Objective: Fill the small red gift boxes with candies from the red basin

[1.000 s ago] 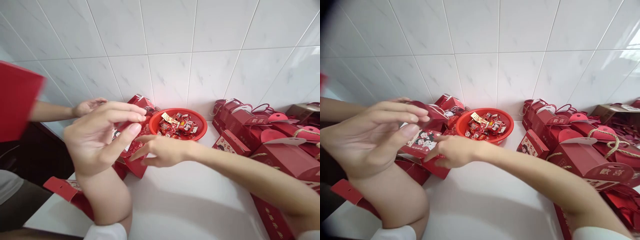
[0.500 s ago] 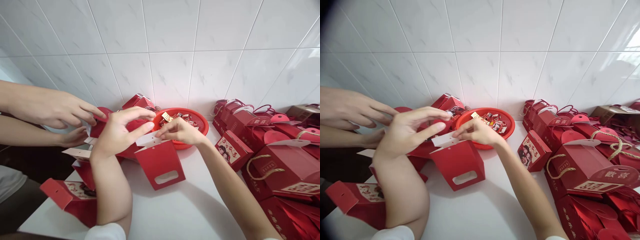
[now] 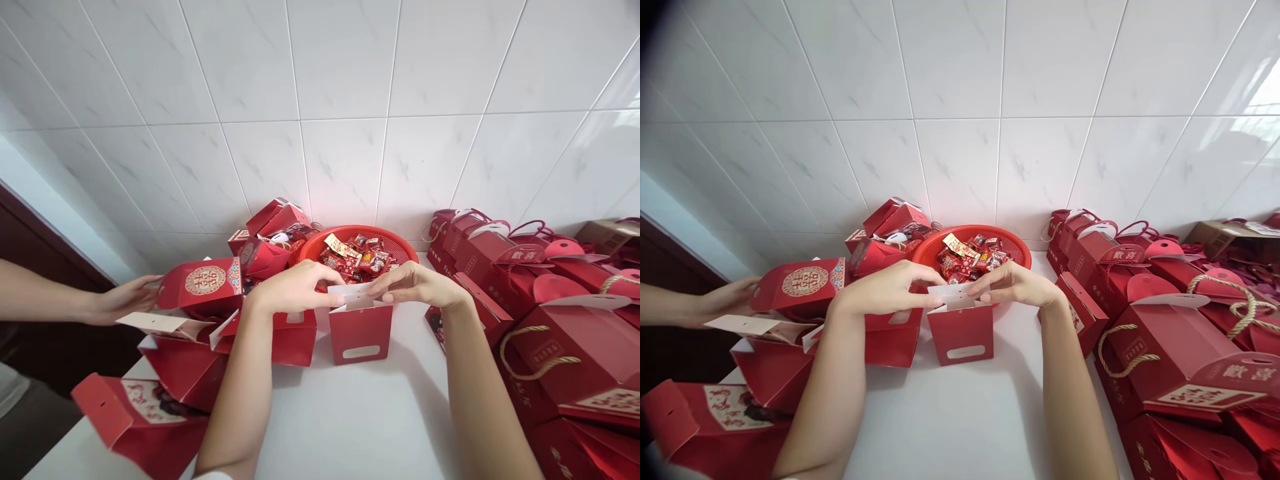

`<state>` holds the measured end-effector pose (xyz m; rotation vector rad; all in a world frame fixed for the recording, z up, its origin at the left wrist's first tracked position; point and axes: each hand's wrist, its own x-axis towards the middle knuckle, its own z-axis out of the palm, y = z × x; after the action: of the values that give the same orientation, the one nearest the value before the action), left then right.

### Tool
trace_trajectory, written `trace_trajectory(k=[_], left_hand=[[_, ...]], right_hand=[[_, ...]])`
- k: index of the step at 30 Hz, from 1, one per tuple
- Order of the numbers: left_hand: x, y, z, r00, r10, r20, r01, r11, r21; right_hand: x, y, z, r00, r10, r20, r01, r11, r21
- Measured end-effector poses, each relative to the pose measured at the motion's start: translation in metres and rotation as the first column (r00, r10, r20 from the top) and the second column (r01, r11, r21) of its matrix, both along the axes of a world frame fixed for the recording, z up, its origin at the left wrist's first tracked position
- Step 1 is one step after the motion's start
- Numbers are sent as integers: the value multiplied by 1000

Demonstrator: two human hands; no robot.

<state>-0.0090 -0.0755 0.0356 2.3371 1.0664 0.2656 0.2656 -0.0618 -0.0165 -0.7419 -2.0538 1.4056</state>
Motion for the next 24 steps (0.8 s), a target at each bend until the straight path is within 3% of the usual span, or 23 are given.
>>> trace_trajectory(k=[4, 7, 10, 12, 14, 16, 18, 20, 24], left_hand=[[15, 1, -1, 999, -45, -31, 45, 999, -3], [17, 4, -2, 996, -74, -51, 72, 997, -42], [14, 7, -6, 994, -107, -35, 104, 992, -70], [13, 10, -8, 989, -148, -1, 147, 986, -74], [13, 12, -10, 983, -180, 19, 181, 980, -81], [14, 13, -11, 982, -186, 17, 186, 978, -91], [14, 13, -11, 985, -172, 20, 173, 979, -111], [12, 13, -10, 989, -136, 52, 141, 981, -130], [6, 14, -9, 990, -83, 110, 96, 987, -125]], right_hand=[[5, 0, 4, 998, -49, -28, 49, 999, -11], [6, 7, 2, 957, -234, -171, 238, 971, -1], [4, 26, -4, 873, -425, -239, 441, 897, 15], [1, 42, -9, 855, -512, -87, 518, 852, 76], [-6, 56, -13, 818, -532, 220, 500, 846, 186], [-16, 66, -16, 692, -442, 570, 367, 896, 250], [-28, 71, -19, 528, -304, 793, 222, 951, 217], [-40, 73, -21, 436, -215, 874, 150, 975, 165], [-56, 70, -23, 410, -194, 891, 117, 980, 160]])
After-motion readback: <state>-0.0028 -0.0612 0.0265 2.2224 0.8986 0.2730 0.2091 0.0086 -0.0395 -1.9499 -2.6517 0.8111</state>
